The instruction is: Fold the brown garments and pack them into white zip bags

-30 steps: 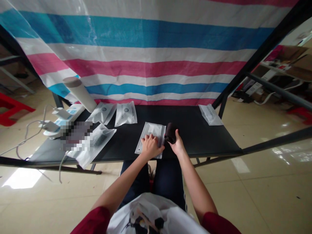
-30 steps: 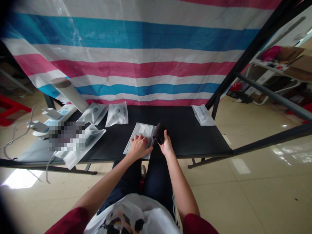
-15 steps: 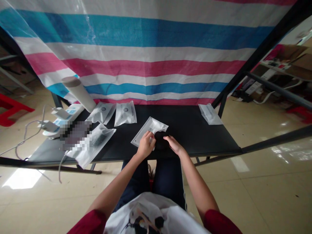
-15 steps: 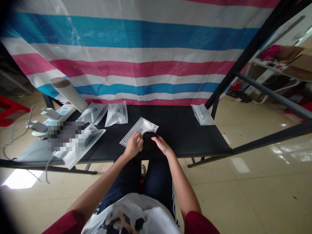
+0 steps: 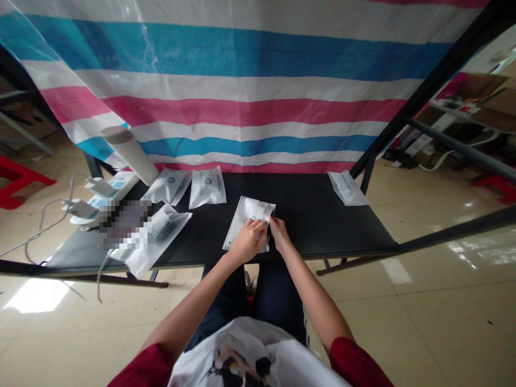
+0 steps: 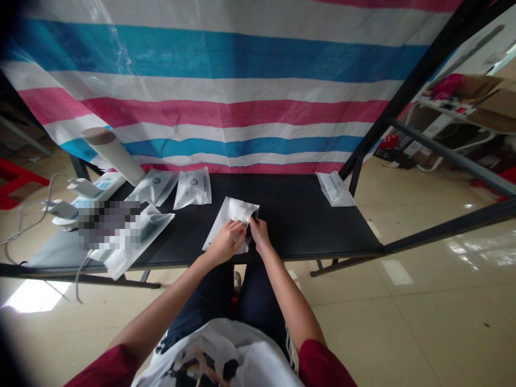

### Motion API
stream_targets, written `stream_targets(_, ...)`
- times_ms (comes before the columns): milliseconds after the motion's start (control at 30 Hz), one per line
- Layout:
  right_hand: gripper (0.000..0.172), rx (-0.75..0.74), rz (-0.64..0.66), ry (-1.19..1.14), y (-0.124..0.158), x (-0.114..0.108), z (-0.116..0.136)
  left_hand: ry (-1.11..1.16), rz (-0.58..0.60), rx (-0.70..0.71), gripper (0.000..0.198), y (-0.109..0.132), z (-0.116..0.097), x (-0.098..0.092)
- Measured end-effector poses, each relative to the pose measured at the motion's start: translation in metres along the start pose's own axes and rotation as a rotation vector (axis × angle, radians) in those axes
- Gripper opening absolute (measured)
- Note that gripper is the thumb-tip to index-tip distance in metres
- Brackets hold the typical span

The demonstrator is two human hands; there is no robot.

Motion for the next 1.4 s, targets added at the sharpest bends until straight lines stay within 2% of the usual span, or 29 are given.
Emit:
stream_targets(100, 0.033, -0.065, 0.079, 0.033, 0.002, 0.008, 0.003, -0.059, -0.029, 0.011, 0.018, 0.003, -0.004, 0.003)
stream_targets(233, 0.029, -0.038, 0.146, -0.069, 0.003, 0.014, -0.001, -0.103, -0.044, -0.014, 0.017, 0.006, -0.006, 0.009)
stream_targets(367, 0.027, -0.017, 0.291, -0.083, -0.003, 0.017, 0.002, -0.127, -0.093, -0.066, 0.015, 0.008, -0.004, 0.007)
stream_targets(433, 0.028, -0.009, 0.316, -0.092, -0.007, 0.009, 0.005, -0.129, -0.115, -0.072, 0.017, 0.011, -0.001, 0.004)
stream_targets(533, 0.033, -0.031, 0.225, -0.098, -0.007, -0.02, 0.011, -0.106, -0.148, -0.014, 0.022, 0.023, 0.001, -0.002)
stream_targets(600, 0.037, -0.002, 0.208, -0.063, 0.005, -0.036, 0.01, -0.101, -0.132, 0.063, 0.029, 0.034, 0.001, -0.001)
stream_targets(633, 0.038, 0.035, 0.249, -0.046, 0.015, -0.039, 0.008, -0.107, -0.106, 0.101, 0.032, 0.04, 0.001, 0.002)
stream_targets(733, 0.039, 0.121, 0.461, -0.054, 0.055, -0.028, -0.001, -0.121, -0.02, 0.157, 0.024, 0.052, 0.007, 0.013)
stream_targets(800, 0.039, 0.103, 0.524, -0.098, 0.076, -0.017, 0.0, -0.111, 0.003, 0.151, 0.017, 0.053, 0.013, 0.018)
stream_targets(933, 0.039, 0.035, 0.434, -0.169, 0.083, -0.008, 0.008, -0.096, 0.011, 0.144, 0.027, 0.047, 0.017, 0.02)
stream_targets(1133, 0.041, 0.079, 0.36, -0.216, 0.058, -0.008, 0.012, -0.081, -0.043, 0.173, 0.028, 0.049, 0.006, 0.018)
stream_targets(1233, 0.042, 0.09, 0.358, -0.192, 0.046, -0.003, 0.01, -0.052, -0.128, 0.183, 0.025, 0.055, 0.003, 0.013)
stream_targets(1400, 0.037, 0.016, 0.383, -0.131, 0.038, 0.011, 0.013, 0.009, -0.278, 0.217, 0.018, 0.063, 0.003, -0.004)
Point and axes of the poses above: each hand's wrist, its own y-axis away from the middle knuckle, its own x-axis out of the palm, z = x × y, the point moved 8 cm from there along -y, towards the middle knuckle, and after that the axes turned 14 degrees about -x, right-handed, at the moved point
